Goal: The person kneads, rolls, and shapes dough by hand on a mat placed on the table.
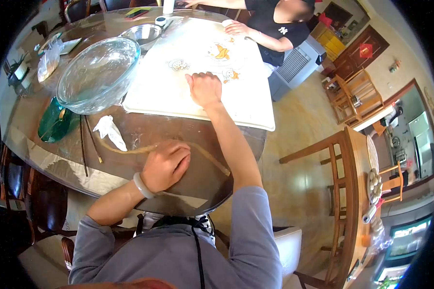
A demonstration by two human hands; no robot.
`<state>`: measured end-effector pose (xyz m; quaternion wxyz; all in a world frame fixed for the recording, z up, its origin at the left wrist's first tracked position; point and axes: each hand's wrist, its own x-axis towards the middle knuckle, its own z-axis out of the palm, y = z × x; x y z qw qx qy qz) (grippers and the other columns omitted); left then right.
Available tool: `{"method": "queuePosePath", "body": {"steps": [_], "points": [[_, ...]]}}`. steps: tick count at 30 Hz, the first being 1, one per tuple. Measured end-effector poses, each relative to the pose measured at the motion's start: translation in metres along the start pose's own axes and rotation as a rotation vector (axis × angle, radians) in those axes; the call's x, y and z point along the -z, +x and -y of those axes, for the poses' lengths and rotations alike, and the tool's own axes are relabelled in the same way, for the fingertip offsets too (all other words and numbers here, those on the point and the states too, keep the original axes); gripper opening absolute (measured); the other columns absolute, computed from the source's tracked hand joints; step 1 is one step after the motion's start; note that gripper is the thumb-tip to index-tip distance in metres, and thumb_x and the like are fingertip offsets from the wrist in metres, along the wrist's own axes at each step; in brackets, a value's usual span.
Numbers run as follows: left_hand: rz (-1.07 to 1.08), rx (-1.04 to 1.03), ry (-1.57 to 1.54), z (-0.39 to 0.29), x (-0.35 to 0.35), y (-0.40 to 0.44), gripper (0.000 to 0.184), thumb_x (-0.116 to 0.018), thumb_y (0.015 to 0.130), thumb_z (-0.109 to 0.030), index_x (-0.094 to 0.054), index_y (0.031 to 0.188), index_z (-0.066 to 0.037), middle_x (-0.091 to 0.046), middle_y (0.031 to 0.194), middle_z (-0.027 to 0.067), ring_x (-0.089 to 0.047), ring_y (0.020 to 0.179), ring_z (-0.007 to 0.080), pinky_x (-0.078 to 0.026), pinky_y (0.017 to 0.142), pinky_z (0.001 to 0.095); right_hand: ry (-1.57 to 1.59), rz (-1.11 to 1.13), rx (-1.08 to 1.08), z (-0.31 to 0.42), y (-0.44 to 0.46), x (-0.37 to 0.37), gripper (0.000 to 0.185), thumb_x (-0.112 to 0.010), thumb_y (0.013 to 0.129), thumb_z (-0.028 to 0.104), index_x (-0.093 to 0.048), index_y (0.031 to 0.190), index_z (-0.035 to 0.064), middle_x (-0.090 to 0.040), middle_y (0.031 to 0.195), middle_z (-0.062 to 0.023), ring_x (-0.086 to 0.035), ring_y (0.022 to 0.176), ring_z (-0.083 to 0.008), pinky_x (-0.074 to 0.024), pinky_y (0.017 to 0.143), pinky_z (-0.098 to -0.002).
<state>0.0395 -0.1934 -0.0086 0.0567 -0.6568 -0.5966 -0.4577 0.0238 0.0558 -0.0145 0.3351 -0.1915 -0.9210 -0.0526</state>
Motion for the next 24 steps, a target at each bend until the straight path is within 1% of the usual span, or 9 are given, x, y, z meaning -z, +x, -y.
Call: {"method": "queuePosePath", "body": {"steps": [4, 5, 8, 11, 12, 14, 19, 22, 24], "points": [[-0.007, -0.037, -0.003, 0.0, -0.004, -0.001, 0.005, -0.062, 0.074, -0.004, -0.058, 0.075, -0.001, -0.06, 0.081, 0.0104, -0.058, 0.076, 0.0283, -0.048, 0.068, 0.0368, -0.06, 0.297, -0.256, -0.003, 0.018, -0.002, 0.037, -0.05, 0.091, 0.035, -0.067, 0.074, 0.007, -0.065, 0.072, -0.0129, -0.063, 0.069, -0.0296, -0.0505, 0.067, -0.0408], [0.008, -0.035, 0.0, 0.0, -0.004, -0.001, 0.005, -0.062, 0.074, -0.004, -0.058, 0.075, -0.001, -0.059, 0.081, 0.0106, -0.058, 0.076, 0.0284, -0.048, 0.068, 0.0369, -0.04, 0.302, -0.274, -0.002, 0.019, 0.0, 0.038, -0.049, 0.091, 0.036, -0.069, 0.077, 0.0073, -0.065, 0.073, -0.0139, -0.063, 0.07, -0.0304, -0.0505, 0.067, -0.0406], [0.044, 0.024, 0.025, 0.001, -0.002, -0.003, 0.006, -0.061, 0.075, -0.005, -0.056, 0.074, -0.001, -0.059, 0.08, 0.0114, -0.058, 0.076, 0.0288, -0.048, 0.067, 0.0375, 0.004, 0.185, -0.217, -0.002, 0.013, -0.001, 0.032, -0.054, 0.088, 0.031, -0.068, 0.074, 0.0063, -0.063, 0.07, -0.0132, -0.062, 0.07, -0.0308, -0.0496, 0.067, -0.0407], [0.009, 0.019, 0.03, 0.006, 0.0, -0.003, 0.006, -0.06, 0.075, -0.005, -0.056, 0.074, -0.001, -0.059, 0.079, 0.0115, -0.057, 0.075, 0.0289, -0.048, 0.065, 0.0377, 0.069, -0.115, -0.003, -0.007, -0.005, -0.008, 0.026, -0.06, 0.084, 0.025, -0.067, 0.069, 0.005, -0.059, 0.067, -0.0114, -0.059, 0.07, -0.0306, -0.0484, 0.066, -0.0407], [-0.002, 0.007, 0.038, 0.008, 0.0, -0.003, 0.006, -0.06, 0.075, -0.005, -0.056, 0.074, -0.001, -0.059, 0.079, 0.0113, -0.057, 0.075, 0.0289, -0.048, 0.065, 0.0377, 0.087, -0.128, 0.012, -0.004, -0.006, -0.002, 0.025, -0.061, 0.083, 0.024, -0.066, 0.066, 0.0049, -0.058, 0.066, -0.011, -0.059, 0.07, -0.0305, -0.0481, 0.066, -0.0407], [-0.023, -0.014, 0.051, 0.011, 0.0, -0.003, 0.006, -0.061, 0.075, -0.005, -0.056, 0.075, -0.002, -0.058, 0.078, 0.011, -0.057, 0.075, 0.0289, -0.048, 0.065, 0.0376, 0.125, -0.149, 0.04, 0.001, -0.012, 0.008, 0.025, -0.063, 0.08, 0.021, -0.064, 0.061, 0.0048, -0.056, 0.065, -0.0101, -0.057, 0.069, -0.0302, -0.0475, 0.065, -0.0407], [0.037, 0.023, 0.041, 0.006, 0.001, -0.005, 0.005, -0.061, 0.075, -0.004, -0.058, 0.077, 0.0, -0.061, 0.084, 0.0115, -0.059, 0.077, 0.0297, -0.048, 0.069, 0.0372, 0.152, 0.161, -0.283, 0.013, 0.001, 0.033, 0.03, -0.062, 0.081, 0.026, -0.063, 0.06, 0.0045, -0.061, 0.071, -0.0115, -0.06, 0.069, -0.0307, -0.0486, 0.063, -0.0413], [0.036, 0.033, 0.014, 0.003, -0.001, -0.006, 0.005, -0.062, 0.074, -0.004, -0.059, 0.077, -0.001, -0.061, 0.084, 0.0109, -0.058, 0.076, 0.0291, -0.048, 0.068, 0.0367, 0.077, -0.01, -0.056, 0.018, -0.004, 0.01, 0.031, -0.058, 0.084, 0.028, -0.064, 0.064, 0.0044, -0.063, 0.073, -0.0123, -0.062, 0.07, -0.0319, -0.0496, 0.063, -0.0426], [0.039, 0.026, 0.002, 0.001, -0.001, -0.005, 0.006, -0.062, 0.073, -0.004, -0.059, 0.077, -0.001, -0.061, 0.084, 0.0103, -0.058, 0.076, 0.0286, -0.048, 0.068, 0.0362, 0.058, 0.064, -0.077, 0.02, 0.001, 0.001, 0.03, -0.053, 0.087, 0.027, -0.064, 0.073, 0.0034, -0.064, 0.074, -0.0156, -0.063, 0.071, -0.0331, -0.0505, 0.067, -0.044]]}}
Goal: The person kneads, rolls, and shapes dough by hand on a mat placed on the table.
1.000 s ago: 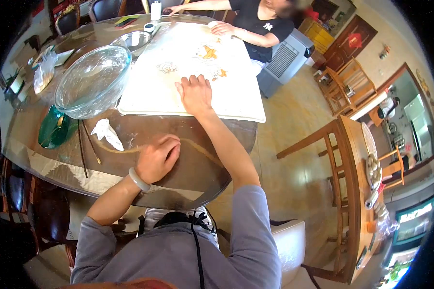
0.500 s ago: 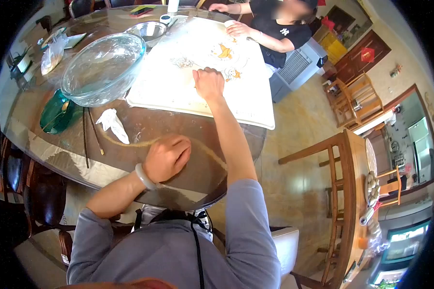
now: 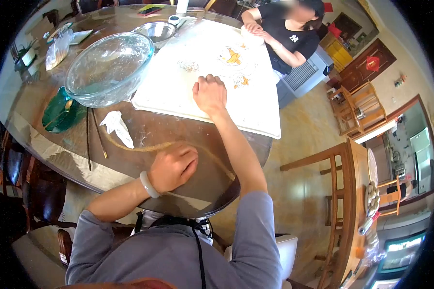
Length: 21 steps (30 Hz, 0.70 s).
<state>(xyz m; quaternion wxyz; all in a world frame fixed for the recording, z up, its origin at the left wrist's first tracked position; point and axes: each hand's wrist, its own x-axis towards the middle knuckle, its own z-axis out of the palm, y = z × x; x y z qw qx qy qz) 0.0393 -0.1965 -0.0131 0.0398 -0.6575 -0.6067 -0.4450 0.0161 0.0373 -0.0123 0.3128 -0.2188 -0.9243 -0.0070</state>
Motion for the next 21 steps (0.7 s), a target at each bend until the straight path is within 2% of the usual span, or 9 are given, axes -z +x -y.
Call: {"method": "queuePosePath", "body": {"steps": [5, 6, 12, 15, 18, 19, 21], "points": [[0.007, -0.07, -0.018, -0.005, -0.004, -0.001, 0.006, -0.063, 0.071, -0.006, -0.059, 0.072, -0.002, -0.056, 0.076, 0.009, -0.057, 0.074, 0.0259, -0.049, 0.064, 0.0344, -0.039, 0.373, -0.224, 0.001, 0.027, 0.001, 0.043, -0.046, 0.093, 0.038, -0.066, 0.085, 0.0015, -0.065, 0.081, -0.0213, -0.064, 0.081, -0.0364, -0.0504, 0.074, -0.0456], [0.004, -0.076, -0.013, -0.005, -0.004, -0.001, 0.006, -0.063, 0.071, -0.006, -0.059, 0.072, -0.002, -0.056, 0.076, 0.0091, -0.057, 0.074, 0.026, -0.049, 0.063, 0.0343, -0.036, 0.383, -0.232, -0.003, 0.035, -0.005, 0.046, -0.044, 0.093, 0.041, -0.066, 0.086, 0.0016, -0.065, 0.082, -0.0218, -0.064, 0.082, -0.0369, -0.0503, 0.074, -0.0458], [0.024, 0.024, 0.018, -0.001, -0.001, -0.002, 0.007, -0.061, 0.075, -0.007, -0.058, 0.073, -0.001, -0.057, 0.076, 0.0105, -0.057, 0.072, 0.0274, -0.049, 0.062, 0.0361, -0.044, 0.325, -0.233, -0.017, 0.045, -0.02, 0.054, -0.038, 0.093, 0.051, -0.068, 0.088, 0.006, -0.066, 0.083, -0.0201, -0.063, 0.087, -0.0384, -0.0484, 0.077, -0.0472], [0.03, 0.04, 0.029, 0.007, 0.001, -0.002, 0.007, -0.061, 0.074, -0.005, -0.059, 0.079, -0.001, -0.061, 0.083, 0.0112, -0.059, 0.075, 0.0295, -0.049, 0.065, 0.0378, 0.016, 0.26, -0.285, -0.016, 0.034, -0.011, 0.058, -0.035, 0.093, 0.052, -0.069, 0.082, 0.0064, -0.067, 0.08, -0.0175, -0.064, 0.082, -0.0347, -0.0485, 0.075, -0.0442], [-0.018, 0.029, 0.03, 0.01, 0.002, -0.003, 0.007, -0.061, 0.074, -0.005, -0.059, 0.079, -0.001, -0.06, 0.083, 0.011, -0.058, 0.075, 0.0293, -0.049, 0.066, 0.0374, 0.319, 0.186, -0.389, -0.029, 0.023, 0.005, 0.06, -0.028, 0.095, 0.049, -0.068, 0.078, 0.008, -0.067, 0.078, -0.0138, -0.063, 0.081, -0.035, -0.0485, 0.078, -0.0418], [-0.017, 0.017, 0.022, 0.009, 0.002, -0.003, 0.006, -0.061, 0.074, -0.005, -0.059, 0.079, -0.001, -0.06, 0.083, 0.0109, -0.058, 0.076, 0.0293, -0.049, 0.066, 0.0372, 0.354, 0.176, -0.408, -0.028, 0.019, 0.018, 0.054, -0.033, 0.095, 0.046, -0.067, 0.073, 0.0093, -0.067, 0.075, -0.0103, -0.063, 0.079, -0.0332, -0.048, 0.077, -0.0403], [-0.011, -0.006, 0.004, 0.008, 0.003, -0.004, 0.006, -0.061, 0.073, -0.004, -0.059, 0.078, -0.001, -0.06, 0.082, 0.0107, -0.058, 0.076, 0.0292, -0.049, 0.065, 0.0369, 0.285, 0.191, -0.408, -0.021, 0.013, 0.035, 0.05, -0.038, 0.094, 0.044, -0.066, 0.072, 0.0091, -0.066, 0.073, -0.0105, -0.063, 0.08, -0.0323, -0.0482, 0.075, -0.0407]]}}
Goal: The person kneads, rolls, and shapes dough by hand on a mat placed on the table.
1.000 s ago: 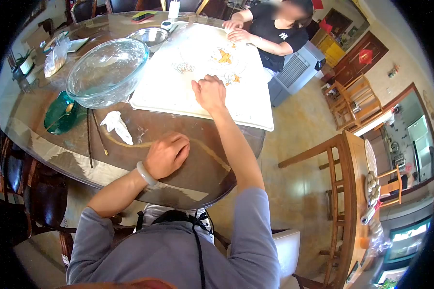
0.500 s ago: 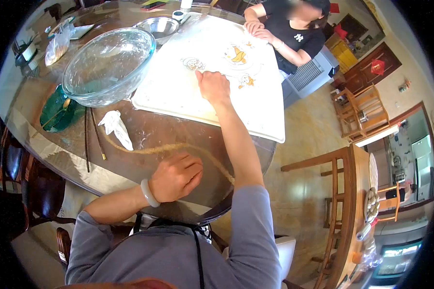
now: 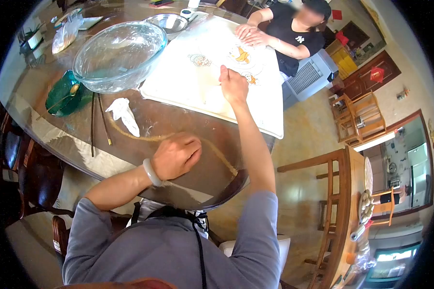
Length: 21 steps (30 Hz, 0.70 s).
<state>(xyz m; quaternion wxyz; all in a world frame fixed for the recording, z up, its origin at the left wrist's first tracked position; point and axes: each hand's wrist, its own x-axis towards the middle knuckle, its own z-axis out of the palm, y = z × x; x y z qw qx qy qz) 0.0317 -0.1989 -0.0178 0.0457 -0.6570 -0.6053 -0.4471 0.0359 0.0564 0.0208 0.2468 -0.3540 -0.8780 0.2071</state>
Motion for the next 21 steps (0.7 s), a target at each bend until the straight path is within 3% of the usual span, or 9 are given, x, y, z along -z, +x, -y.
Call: {"method": "queuePosePath", "body": {"steps": [1, 2, 6, 9, 13, 14, 21], "points": [[-0.005, -0.006, -0.001, 0.0, -0.002, -0.001, 0.006, -0.061, 0.074, -0.005, -0.059, 0.077, -0.001, -0.058, 0.08, 0.0106, -0.058, 0.075, 0.0286, -0.049, 0.065, 0.0367, -0.034, 0.0, -0.005, 0.0, -0.005, 0.001, 0.048, -0.04, 0.093, 0.043, -0.066, 0.072, 0.009, -0.066, 0.071, -0.0106, -0.063, 0.08, -0.0318, -0.0483, 0.073, -0.0408], [-0.01, -0.013, -0.003, -0.001, -0.004, -0.002, 0.006, -0.061, 0.074, -0.006, -0.059, 0.075, -0.001, -0.057, 0.078, 0.0106, -0.057, 0.074, 0.0279, -0.049, 0.064, 0.0364, -0.144, -0.048, 0.065, -0.002, -0.01, -0.003, 0.034, -0.051, 0.089, 0.035, -0.065, 0.072, 0.0087, -0.063, 0.069, -0.0109, -0.062, 0.075, -0.0313, -0.0476, 0.068, -0.0429], [0.03, -0.001, 0.0, -0.007, -0.001, -0.001, 0.007, -0.062, 0.073, -0.008, -0.059, 0.073, -0.002, -0.056, 0.076, 0.0097, -0.057, 0.074, 0.0259, -0.048, 0.064, 0.0353, -0.355, -0.279, 0.505, -0.006, -0.027, -0.033, 0.021, -0.058, 0.083, 0.023, -0.065, 0.072, 0.0071, -0.057, 0.069, -0.0109, -0.057, 0.066, -0.0297, -0.0471, 0.062, -0.0425], [0.067, -0.025, -0.002, -0.009, 0.0, -0.001, 0.007, -0.063, 0.072, -0.006, -0.059, 0.078, -0.003, -0.058, 0.082, 0.0084, -0.058, 0.073, 0.027, -0.048, 0.062, 0.035, -0.344, -0.364, 0.682, -0.006, -0.015, -0.04, 0.022, -0.059, 0.083, 0.024, -0.064, 0.07, 0.0063, -0.057, 0.069, -0.0107, -0.057, 0.066, -0.0294, -0.0484, 0.062, -0.0405], [0.087, -0.045, -0.008, -0.008, -0.005, -0.003, 0.007, -0.063, 0.072, -0.007, -0.059, 0.077, -0.003, -0.058, 0.082, 0.0078, -0.058, 0.073, 0.0263, -0.048, 0.061, 0.0349, -0.357, 0.104, 0.223, -0.001, 0.011, -0.038, 0.036, -0.046, 0.092, 0.034, -0.064, 0.081, 0.0044, -0.064, 0.078, -0.0199, -0.063, 0.076, -0.0372, -0.0496, 0.069, -0.0457], [0.091, -0.043, -0.007, -0.008, -0.005, -0.004, 0.007, -0.063, 0.072, -0.007, -0.059, 0.077, -0.003, -0.058, 0.082, 0.0079, -0.058, 0.073, 0.0264, -0.048, 0.061, 0.0349, -0.384, 0.098, 0.237, -0.005, 0.02, -0.041, 0.043, -0.04, 0.094, 0.039, -0.063, 0.086, 0.0038, -0.065, 0.078, -0.0234, -0.064, 0.077, -0.0404, -0.0498, 0.07, -0.0486], [0.04, -0.03, 0.002, -0.004, -0.004, -0.004, 0.007, -0.061, 0.074, -0.006, -0.059, 0.078, -0.001, -0.058, 0.081, 0.0098, -0.058, 0.073, 0.0281, -0.048, 0.06, 0.0362, -0.416, -0.081, 0.268, -0.006, 0.025, -0.047, 0.043, -0.042, 0.094, 0.043, -0.062, 0.081, 0.0067, -0.062, 0.069, -0.0229, -0.062, 0.067, -0.0419, -0.049, 0.061, -0.0491]]}}
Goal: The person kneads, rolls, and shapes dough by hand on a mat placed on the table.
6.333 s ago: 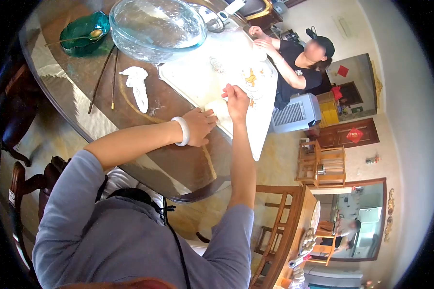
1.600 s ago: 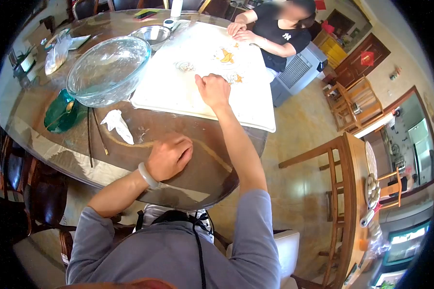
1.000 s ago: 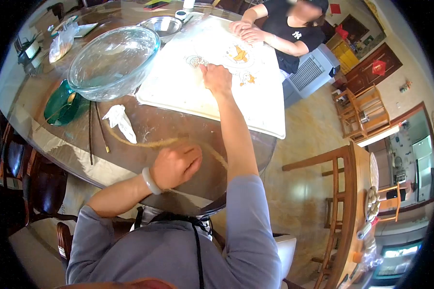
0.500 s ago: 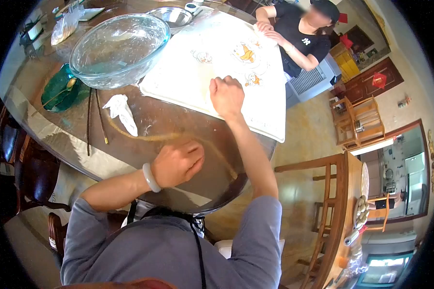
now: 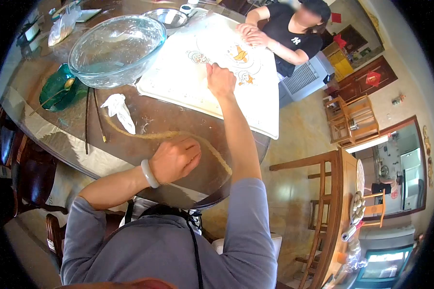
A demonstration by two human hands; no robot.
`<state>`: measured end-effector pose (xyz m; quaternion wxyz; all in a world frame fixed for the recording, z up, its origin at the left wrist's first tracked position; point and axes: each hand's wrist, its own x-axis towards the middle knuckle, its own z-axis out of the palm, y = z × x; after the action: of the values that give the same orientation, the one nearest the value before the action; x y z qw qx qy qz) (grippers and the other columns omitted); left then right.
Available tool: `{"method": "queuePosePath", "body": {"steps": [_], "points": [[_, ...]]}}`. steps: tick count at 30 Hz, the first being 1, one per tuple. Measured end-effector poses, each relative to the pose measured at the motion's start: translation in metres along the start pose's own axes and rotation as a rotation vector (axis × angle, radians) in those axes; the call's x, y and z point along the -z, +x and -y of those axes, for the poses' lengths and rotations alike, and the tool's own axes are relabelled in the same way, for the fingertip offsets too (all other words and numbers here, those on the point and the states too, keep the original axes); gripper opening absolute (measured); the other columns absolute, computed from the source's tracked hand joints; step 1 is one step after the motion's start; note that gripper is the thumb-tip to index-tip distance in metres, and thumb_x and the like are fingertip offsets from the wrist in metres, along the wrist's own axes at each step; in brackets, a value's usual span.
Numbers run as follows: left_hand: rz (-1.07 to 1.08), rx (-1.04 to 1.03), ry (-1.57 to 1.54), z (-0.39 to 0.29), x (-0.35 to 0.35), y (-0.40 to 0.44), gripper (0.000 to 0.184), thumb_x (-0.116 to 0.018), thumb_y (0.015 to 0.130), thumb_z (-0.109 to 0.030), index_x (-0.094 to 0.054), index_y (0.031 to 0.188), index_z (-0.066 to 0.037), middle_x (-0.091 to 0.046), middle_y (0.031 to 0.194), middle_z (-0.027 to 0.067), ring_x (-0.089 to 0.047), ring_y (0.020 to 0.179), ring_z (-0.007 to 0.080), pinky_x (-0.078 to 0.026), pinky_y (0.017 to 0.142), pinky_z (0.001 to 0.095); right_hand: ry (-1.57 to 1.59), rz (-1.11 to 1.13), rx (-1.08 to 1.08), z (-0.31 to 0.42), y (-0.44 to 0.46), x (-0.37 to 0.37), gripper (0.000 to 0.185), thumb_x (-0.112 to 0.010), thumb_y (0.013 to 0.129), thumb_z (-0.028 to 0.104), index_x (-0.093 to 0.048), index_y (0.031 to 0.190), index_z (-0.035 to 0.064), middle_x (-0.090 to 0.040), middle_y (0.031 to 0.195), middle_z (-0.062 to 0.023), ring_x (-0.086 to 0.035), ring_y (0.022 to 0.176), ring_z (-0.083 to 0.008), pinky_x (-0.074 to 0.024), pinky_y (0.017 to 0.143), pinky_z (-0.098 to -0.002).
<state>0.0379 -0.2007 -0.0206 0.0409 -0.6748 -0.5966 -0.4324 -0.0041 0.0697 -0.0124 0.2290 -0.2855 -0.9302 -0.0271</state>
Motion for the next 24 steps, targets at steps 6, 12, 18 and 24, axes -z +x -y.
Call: {"method": "queuePosePath", "body": {"steps": [6, 12, 18, 24], "points": [[-0.069, -0.01, -0.014, 0.006, 0.001, -0.001, 0.006, -0.061, 0.075, -0.006, -0.058, 0.077, -0.001, -0.057, 0.079, 0.0107, -0.057, 0.072, 0.0302, -0.048, 0.058, 0.0372, 0.126, -0.073, -0.022, 0.004, -0.035, 0.036, 0.044, -0.04, 0.094, 0.043, -0.062, 0.08, 0.0066, -0.063, 0.07, -0.0192, -0.063, 0.072, -0.0401, -0.0502, 0.067, -0.0486], [-0.049, 0.0, -0.006, 0.003, 0.0, -0.001, 0.007, -0.061, 0.074, -0.007, -0.057, 0.076, -0.001, -0.055, 0.077, 0.0095, -0.057, 0.071, 0.0278, -0.048, 0.059, 0.0366, 0.119, -0.014, -0.062, 0.006, -0.047, 0.05, 0.035, -0.05, 0.09, 0.035, -0.062, 0.073, 0.0067, -0.063, 0.076, -0.0161, -0.061, 0.073, -0.036, -0.0479, 0.067, -0.0457], [-0.011, -0.018, -0.001, -0.002, -0.005, -0.004, 0.008, -0.063, 0.071, -0.008, -0.058, 0.073, -0.003, -0.055, 0.077, 0.0083, -0.056, 0.07, 0.025, -0.047, 0.059, 0.0357, -0.021, -0.277, 0.327, 0.009, -0.04, 0.011, 0.021, -0.058, 0.085, 0.022, -0.062, 0.071, 0.0068, -0.059, 0.069, -0.01, -0.055, 0.063, -0.0304, -0.0473, 0.064, -0.0419], [0.018, -0.026, 0.003, -0.002, -0.005, -0.006, 0.01, -0.064, 0.071, -0.01, -0.058, 0.073, -0.002, -0.055, 0.077, 0.0088, -0.056, 0.07, 0.0256, -0.047, 0.059, 0.0357, -0.066, 0.157, -0.004, 0.002, 0.002, 0.0, 0.047, -0.036, 0.096, 0.042, -0.065, 0.087, 0.0054, -0.065, 0.08, -0.0228, -0.063, 0.08, -0.0416, -0.0501, 0.073, -0.0487]]}}
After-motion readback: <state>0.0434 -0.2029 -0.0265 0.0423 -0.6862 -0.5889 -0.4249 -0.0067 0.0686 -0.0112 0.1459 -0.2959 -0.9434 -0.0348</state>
